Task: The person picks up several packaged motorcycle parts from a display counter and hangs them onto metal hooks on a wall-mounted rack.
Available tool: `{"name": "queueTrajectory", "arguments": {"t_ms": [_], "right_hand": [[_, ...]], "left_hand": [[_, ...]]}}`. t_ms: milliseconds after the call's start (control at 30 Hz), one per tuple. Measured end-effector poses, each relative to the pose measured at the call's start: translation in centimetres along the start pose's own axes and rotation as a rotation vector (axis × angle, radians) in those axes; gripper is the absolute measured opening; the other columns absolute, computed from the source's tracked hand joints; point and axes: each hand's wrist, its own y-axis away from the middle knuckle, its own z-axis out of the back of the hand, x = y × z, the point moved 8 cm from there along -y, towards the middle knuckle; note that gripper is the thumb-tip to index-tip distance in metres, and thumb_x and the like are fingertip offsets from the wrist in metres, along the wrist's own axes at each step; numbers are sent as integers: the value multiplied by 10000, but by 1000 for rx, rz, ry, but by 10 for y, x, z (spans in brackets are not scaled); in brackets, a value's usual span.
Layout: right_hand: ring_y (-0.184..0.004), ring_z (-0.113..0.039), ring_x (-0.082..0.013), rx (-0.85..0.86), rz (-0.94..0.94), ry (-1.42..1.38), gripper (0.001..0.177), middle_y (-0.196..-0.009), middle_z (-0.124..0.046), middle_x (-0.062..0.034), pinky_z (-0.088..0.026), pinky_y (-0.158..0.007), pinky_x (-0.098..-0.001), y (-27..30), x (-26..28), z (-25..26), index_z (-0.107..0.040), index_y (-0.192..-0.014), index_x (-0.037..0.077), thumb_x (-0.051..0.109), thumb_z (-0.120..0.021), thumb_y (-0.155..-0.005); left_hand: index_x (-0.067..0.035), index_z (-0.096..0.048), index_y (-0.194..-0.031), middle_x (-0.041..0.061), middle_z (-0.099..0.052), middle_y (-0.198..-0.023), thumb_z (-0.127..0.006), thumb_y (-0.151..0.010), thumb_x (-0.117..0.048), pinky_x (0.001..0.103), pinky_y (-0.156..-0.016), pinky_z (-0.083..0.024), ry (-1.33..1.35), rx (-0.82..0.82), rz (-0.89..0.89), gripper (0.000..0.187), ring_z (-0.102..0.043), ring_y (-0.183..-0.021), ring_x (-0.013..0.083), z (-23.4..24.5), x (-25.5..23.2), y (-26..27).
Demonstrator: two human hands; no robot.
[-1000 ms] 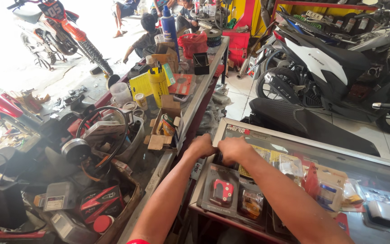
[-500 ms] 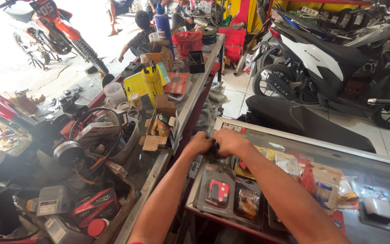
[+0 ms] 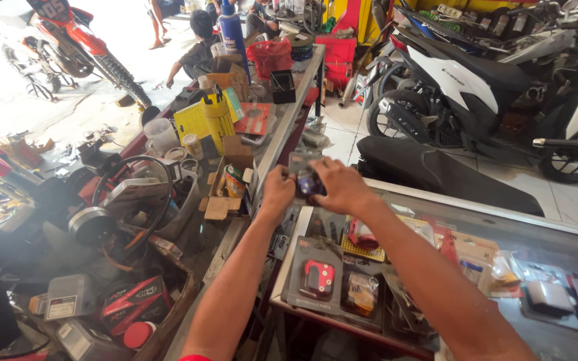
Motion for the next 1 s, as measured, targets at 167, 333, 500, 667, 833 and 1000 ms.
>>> {"name": "queueTrajectory", "arguments": {"t_ms": [167,333,500,667,833,1000], "right_hand": [[-1360,-492,-347,-107,14,-135,1020,-1469,-486,-137,-431,-1107,-444,15,-19,23,-351,-1516,117,422,-891,-706],[-1345,-489,-385,-252,80,-325,1183,-1490,-455,-212,-415,-1103,-441,40,-20,52,-264,-1552,74,405,-947,-645],[-1095,-689,-308,-204,-74,-545,1354,-1200,-678,-208,-526,-975,-416,74,-19,79,-171,-1629,154,346,-965,-549],[-921,-739,-235,-310,-121,-653,1226,-1102,-721,-156,-580,-831,-356,118,-10,116,-268,-1562,154,251,-973,-563],[-976,-724,-213,-478,-61,-659,1157,-1214,-669,-134,-589,-835,-348,172,3,132,-291,-1552,104,155,-956,-606],[-988,-734,-197,-534,-176,-684,1138,-1212,-673,-123,-606,-827,-352,228,-4,139,-282,-1518,93,150,-962,-608]], "left_hand": [[51,-651,-1064,125,-712,-960,-573,-957,-59,326,-768,-509,125,-28,-58,172,-640,-864,173,3,-20,9],[45,-639,-1050,117,-704,-954,-555,-988,-68,318,-767,-505,187,50,-100,154,-622,-855,161,-2,-57,27],[23,-620,-1052,104,-695,-945,-535,-1018,-80,303,-775,-506,158,135,-228,137,-622,-850,143,-12,-111,55],[23,-588,-1074,94,-575,-895,-528,-1083,-112,316,-760,-467,283,238,-382,148,-503,-824,141,-25,-166,96],[-31,-587,-1130,38,-628,-912,-445,-1084,-204,270,-796,-475,327,378,-412,228,-537,-855,89,-43,-201,138],[-16,-544,-1112,55,-573,-921,-445,-1135,-202,287,-803,-474,390,631,-392,211,-489,-877,97,-82,-220,172]]}}
